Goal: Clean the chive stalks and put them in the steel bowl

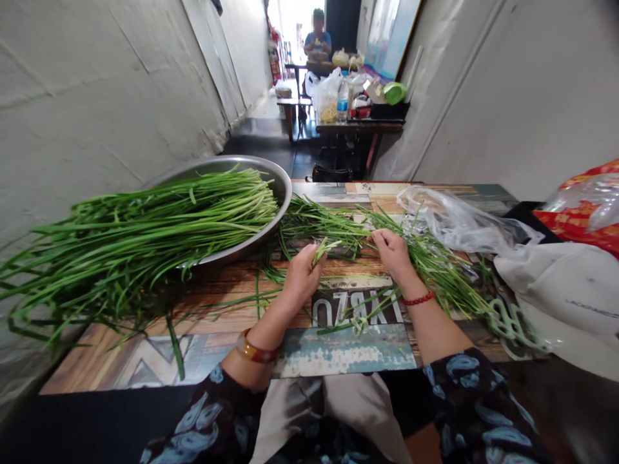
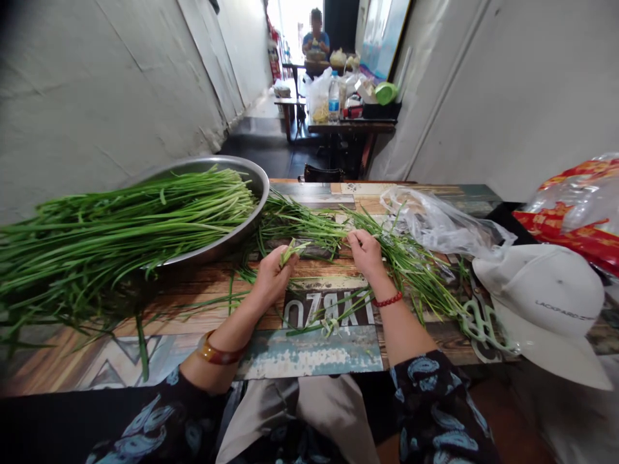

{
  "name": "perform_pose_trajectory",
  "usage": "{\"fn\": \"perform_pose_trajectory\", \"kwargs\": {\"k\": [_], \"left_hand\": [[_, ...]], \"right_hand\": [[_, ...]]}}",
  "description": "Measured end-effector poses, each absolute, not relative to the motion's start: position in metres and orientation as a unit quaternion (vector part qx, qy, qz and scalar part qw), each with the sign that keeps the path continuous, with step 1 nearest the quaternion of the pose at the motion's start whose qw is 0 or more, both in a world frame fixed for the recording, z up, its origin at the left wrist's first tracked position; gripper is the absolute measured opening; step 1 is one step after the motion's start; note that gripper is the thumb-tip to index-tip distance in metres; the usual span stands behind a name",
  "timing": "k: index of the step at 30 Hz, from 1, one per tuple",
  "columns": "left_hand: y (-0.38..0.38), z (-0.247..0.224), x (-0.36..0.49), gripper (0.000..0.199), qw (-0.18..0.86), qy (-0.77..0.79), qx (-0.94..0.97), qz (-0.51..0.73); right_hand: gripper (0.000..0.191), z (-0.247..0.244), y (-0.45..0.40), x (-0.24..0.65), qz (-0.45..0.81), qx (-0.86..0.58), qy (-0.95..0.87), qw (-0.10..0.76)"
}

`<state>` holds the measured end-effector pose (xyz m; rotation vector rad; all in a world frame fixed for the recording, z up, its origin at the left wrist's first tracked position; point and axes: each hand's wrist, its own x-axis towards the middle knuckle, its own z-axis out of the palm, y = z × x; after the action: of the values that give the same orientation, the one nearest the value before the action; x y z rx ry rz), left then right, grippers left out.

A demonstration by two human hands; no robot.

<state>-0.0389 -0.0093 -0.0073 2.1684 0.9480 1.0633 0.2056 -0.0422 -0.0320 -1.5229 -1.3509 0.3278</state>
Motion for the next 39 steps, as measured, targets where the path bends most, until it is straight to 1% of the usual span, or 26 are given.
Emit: {"fn": "perform_pose_trajectory", "kwargs": {"k": [3,7,9,11,13,16,18,22,26,29,34,39], "left_hand": [[-0.009,-0.007,-0.040,0.027,0.247,0.357,0.807,0.400],[-0.008,-0.008,-0.040,0.014,0.252,0.359,0.796,0.417],[-0.007,-0.009,-0.040,0.015,0.261,0.361,0.794,0.415],[-0.006,-0.010,-0.039,0.016,0.264,0.366,0.800,0.394],[-0.006,-0.010,-0.038,0.007,0.264,0.371,0.811,0.368],[-0.005,-0.009,-0.038,0.026,0.262,0.378,0.815,0.354],[-0.006,-0.008,-0.038,0.032,0.266,0.377,0.813,0.356],[-0.005,-0.007,-0.037,0.032,0.273,0.374,0.813,0.353],[-0.004,-0.008,-0.037,0.031,0.279,0.379,0.812,0.346],[-0.004,-0.009,-0.038,0.030,0.284,0.378,0.811,0.345],[-0.004,-0.010,-0.038,0.035,0.289,0.367,0.808,0.358],[-0.004,-0.010,-0.038,0.039,0.295,0.357,0.809,0.362]], "right_hand": [[0.043,-0.028,-0.045,0.198,0.225,-0.595,-0.564,0.526],[0.044,-0.018,-0.050,0.188,0.210,-0.577,-0.634,0.470],[0.043,-0.013,-0.054,0.184,0.218,-0.564,-0.658,0.448],[0.040,-0.009,-0.057,0.181,0.249,-0.547,-0.663,0.447],[0.038,-0.008,-0.059,0.179,0.278,-0.533,-0.655,0.458],[0.034,-0.010,-0.058,0.179,0.294,-0.532,-0.630,0.483],[0.032,-0.012,-0.057,0.179,0.292,-0.537,-0.611,0.503],[0.028,-0.014,-0.054,0.178,0.318,-0.542,-0.570,0.529],[0.031,-0.014,-0.054,0.176,0.383,-0.541,-0.514,0.544],[0.034,-0.013,-0.054,0.175,0.407,-0.541,-0.487,0.552],[0.037,-0.014,-0.053,0.175,0.423,-0.548,-0.467,0.550],[0.034,-0.015,-0.052,0.177,0.397,-0.548,-0.461,0.575]]}}
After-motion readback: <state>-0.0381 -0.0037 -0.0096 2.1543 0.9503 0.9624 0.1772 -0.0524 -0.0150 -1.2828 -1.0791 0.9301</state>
